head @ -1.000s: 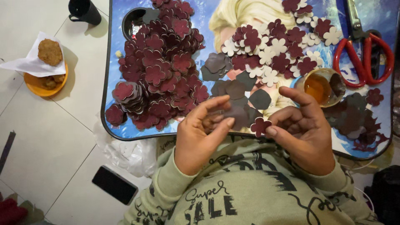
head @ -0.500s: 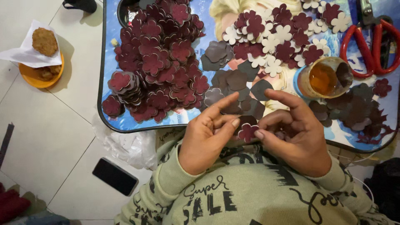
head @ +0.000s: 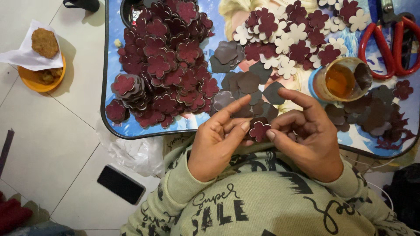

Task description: The person assembles flower-shaped decorative pieces by pressing a smaller dark red cutout onto a larger white one. They repeatedly pick up pairs from piles on the table, align them, and press them together before placing the finished units aside.

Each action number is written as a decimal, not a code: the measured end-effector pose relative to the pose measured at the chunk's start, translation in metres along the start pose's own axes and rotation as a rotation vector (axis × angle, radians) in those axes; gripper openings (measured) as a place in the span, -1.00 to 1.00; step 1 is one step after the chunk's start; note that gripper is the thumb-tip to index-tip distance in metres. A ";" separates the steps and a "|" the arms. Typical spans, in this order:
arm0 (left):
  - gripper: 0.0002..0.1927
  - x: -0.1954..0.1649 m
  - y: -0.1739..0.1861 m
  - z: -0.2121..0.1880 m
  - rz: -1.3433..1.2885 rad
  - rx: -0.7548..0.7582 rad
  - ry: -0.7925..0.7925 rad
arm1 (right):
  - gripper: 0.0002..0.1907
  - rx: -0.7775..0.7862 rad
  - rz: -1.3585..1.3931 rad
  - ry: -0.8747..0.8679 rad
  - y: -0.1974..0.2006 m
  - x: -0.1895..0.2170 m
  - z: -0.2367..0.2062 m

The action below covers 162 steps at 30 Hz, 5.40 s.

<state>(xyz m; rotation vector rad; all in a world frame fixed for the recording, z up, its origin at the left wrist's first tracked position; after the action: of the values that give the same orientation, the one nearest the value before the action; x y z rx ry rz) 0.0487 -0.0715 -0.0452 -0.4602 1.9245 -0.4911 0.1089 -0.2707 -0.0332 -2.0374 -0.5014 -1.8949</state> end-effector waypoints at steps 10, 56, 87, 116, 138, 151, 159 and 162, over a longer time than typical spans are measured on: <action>-0.43 0.004 0.001 0.001 -0.007 -0.013 -0.020 | -0.21 -0.002 -0.082 0.035 -0.001 -0.001 0.002; -0.28 0.006 0.002 0.009 -0.021 0.034 0.012 | -0.25 0.056 0.166 -0.043 0.008 -0.020 0.011; -0.06 -0.006 -0.004 0.001 0.447 -0.068 -0.234 | -0.23 0.023 0.196 -0.050 -0.001 -0.022 0.013; -0.03 0.004 -0.002 0.008 0.145 -0.069 -0.147 | -0.26 -0.107 0.407 0.060 -0.003 -0.031 0.014; -0.08 -0.004 -0.003 0.012 0.105 -0.096 -0.173 | -0.22 -0.128 0.292 0.082 -0.007 -0.026 0.014; -0.08 -0.002 -0.002 0.015 0.054 -0.104 -0.140 | -0.21 -0.161 0.225 0.071 -0.007 -0.029 0.017; -0.07 0.001 0.002 0.017 0.132 -0.176 -0.163 | -0.34 -0.071 0.465 0.060 -0.005 -0.032 0.019; -0.08 0.000 0.002 0.018 0.165 -0.179 -0.162 | -0.37 -0.078 0.513 0.076 -0.005 -0.031 0.020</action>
<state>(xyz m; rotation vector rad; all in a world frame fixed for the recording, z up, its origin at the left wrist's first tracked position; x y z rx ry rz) 0.0650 -0.0716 -0.0528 -0.4379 1.8379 -0.1700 0.1226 -0.2587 -0.0658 -1.8940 0.1133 -1.6818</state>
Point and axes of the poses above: each hand's wrist, its own z-axis towards the middle knuckle, its own y-axis out of the back of the hand, x = y × z, the point moved 1 cm from there along z, towards the middle knuckle, and after that the axes turned 5 degrees about y, right-handed, at the moved point
